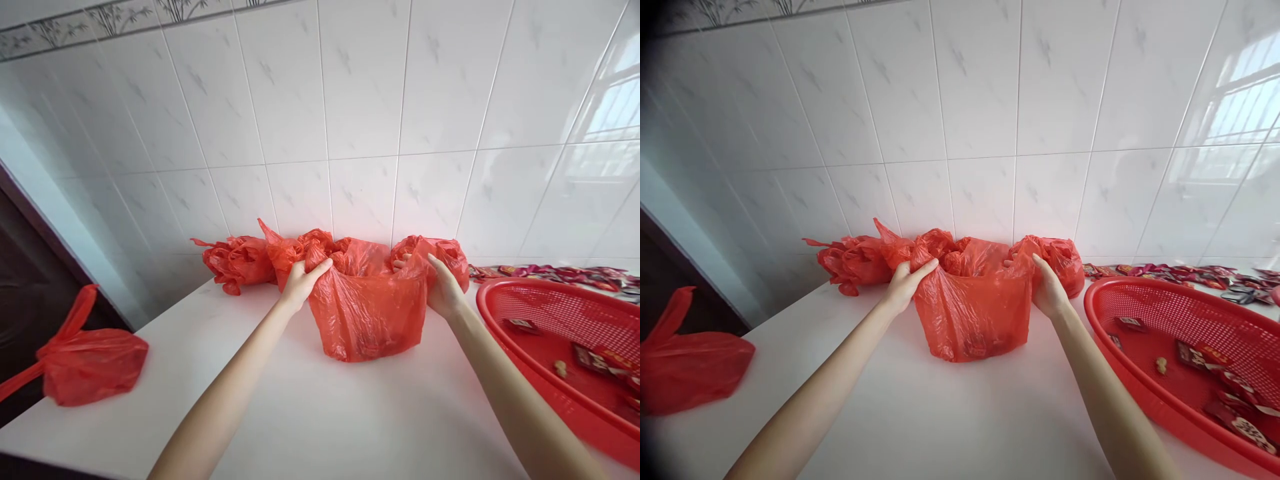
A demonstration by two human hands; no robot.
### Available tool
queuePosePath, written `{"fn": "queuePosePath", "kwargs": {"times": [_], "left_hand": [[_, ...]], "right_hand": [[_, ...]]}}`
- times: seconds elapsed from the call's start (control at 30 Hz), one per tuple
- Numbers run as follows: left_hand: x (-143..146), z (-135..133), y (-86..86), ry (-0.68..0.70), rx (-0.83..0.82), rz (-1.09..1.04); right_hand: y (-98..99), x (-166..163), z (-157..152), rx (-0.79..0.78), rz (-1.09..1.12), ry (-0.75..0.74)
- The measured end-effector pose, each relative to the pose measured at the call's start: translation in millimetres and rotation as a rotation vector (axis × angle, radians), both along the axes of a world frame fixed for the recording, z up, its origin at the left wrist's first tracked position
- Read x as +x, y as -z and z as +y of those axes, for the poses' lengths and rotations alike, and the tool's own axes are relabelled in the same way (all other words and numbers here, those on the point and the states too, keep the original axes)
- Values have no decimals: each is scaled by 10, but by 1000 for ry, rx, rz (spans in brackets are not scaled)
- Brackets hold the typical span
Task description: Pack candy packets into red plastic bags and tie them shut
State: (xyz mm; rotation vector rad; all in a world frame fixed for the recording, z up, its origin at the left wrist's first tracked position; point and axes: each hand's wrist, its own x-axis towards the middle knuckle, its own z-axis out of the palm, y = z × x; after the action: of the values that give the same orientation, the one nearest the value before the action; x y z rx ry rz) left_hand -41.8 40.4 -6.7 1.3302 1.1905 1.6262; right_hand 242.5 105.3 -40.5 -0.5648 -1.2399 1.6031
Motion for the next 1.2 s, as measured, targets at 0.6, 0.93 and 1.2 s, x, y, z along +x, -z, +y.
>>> {"fn": "queuePosePath", "kwargs": {"times": [0.6, 0.93, 1.2], "left_hand": [[9, 21, -126, -139, 122, -62], [190, -121, -449, 118, 117, -249], [695, -240, -538, 317, 139, 154]], "right_hand": [[-172, 136, -174, 332, -374, -171], [-445, -46, -404, 167, -122, 153], [-454, -341, -705, 309, -290, 317]]}}
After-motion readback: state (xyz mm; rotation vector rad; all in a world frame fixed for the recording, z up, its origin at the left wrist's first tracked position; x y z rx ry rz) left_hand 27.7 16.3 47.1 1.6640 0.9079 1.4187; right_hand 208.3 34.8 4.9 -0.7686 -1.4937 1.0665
